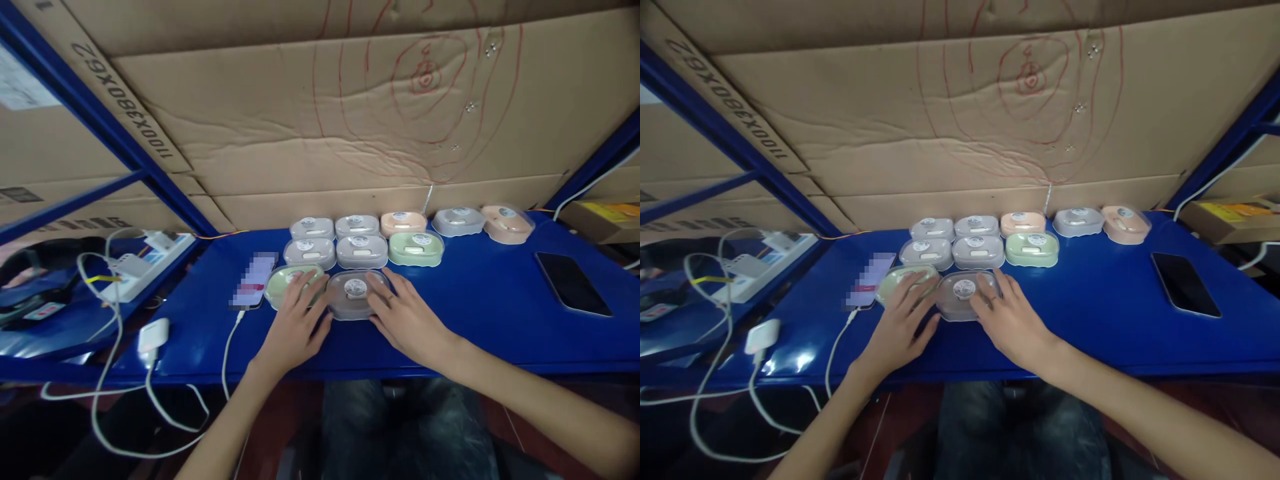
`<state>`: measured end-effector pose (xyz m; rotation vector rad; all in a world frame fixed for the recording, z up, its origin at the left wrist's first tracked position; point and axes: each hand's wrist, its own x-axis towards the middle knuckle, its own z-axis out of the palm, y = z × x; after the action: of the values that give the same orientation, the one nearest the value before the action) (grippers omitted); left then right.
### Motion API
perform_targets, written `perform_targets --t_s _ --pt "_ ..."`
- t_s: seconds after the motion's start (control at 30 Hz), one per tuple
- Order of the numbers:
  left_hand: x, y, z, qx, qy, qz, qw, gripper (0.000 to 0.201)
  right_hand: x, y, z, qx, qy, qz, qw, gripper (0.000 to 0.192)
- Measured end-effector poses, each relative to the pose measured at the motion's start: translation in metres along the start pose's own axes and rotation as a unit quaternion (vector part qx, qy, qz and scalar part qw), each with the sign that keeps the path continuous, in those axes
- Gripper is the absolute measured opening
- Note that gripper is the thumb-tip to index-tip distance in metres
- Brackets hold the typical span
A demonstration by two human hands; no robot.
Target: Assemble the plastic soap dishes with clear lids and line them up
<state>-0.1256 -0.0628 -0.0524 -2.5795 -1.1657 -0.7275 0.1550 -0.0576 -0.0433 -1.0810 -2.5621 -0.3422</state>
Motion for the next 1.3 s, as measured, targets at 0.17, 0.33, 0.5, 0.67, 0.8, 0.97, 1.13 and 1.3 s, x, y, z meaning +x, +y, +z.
perform_targets --t_s 0.17,0.33,0.5,0.67,0.8,0.97,1.13,1.3 --pt "0.0 0.0 0.002 -0.007 -0.045 -0.005 0.999 0.06 0.013 0.003 -0.003 0.05 0.01 -0.001 0.999 0.04" --pt "0.002 -0.001 0.003 0.016 -0.029 -0.01 0.999 0.069 -0.014 0.08 -0.033 0.01 0.062 0.089 0.994 0.063" --pt "0.004 -0.001 0.004 0.044 -0.056 -0.001 0.997 0.082 -0.026 0.24 -0.031 -0.076 0.012 0.187 0.979 0.07" --pt "0.004 -0.001 0.004 0.053 -0.064 0.006 0.997 0.081 -0.035 0.301 0.003 -0.075 -0.05 0.165 0.982 0.068" --pt "0.003 -0.001 0.004 0.041 -0.069 0.006 0.997 0.082 -0.072 0.27 0.001 -0.108 -0.015 0.171 0.979 0.066" --pt "0.003 0.0 0.005 0.03 -0.065 0.002 0.997 0.078 -0.134 0.199 -0.037 -0.155 -0.005 0.151 0.976 0.061" --pt "0.005 0.0 0.005 0.028 -0.066 0.014 0.997 0.079 -0.134 0.126 -0.046 -0.083 0.027 0.107 0.99 0.063" --pt "0.009 0.002 -0.001 0.047 -0.074 0.037 0.995 0.079 -0.071 0.086 -0.027 -0.054 0.005 0.043 0.998 0.055"
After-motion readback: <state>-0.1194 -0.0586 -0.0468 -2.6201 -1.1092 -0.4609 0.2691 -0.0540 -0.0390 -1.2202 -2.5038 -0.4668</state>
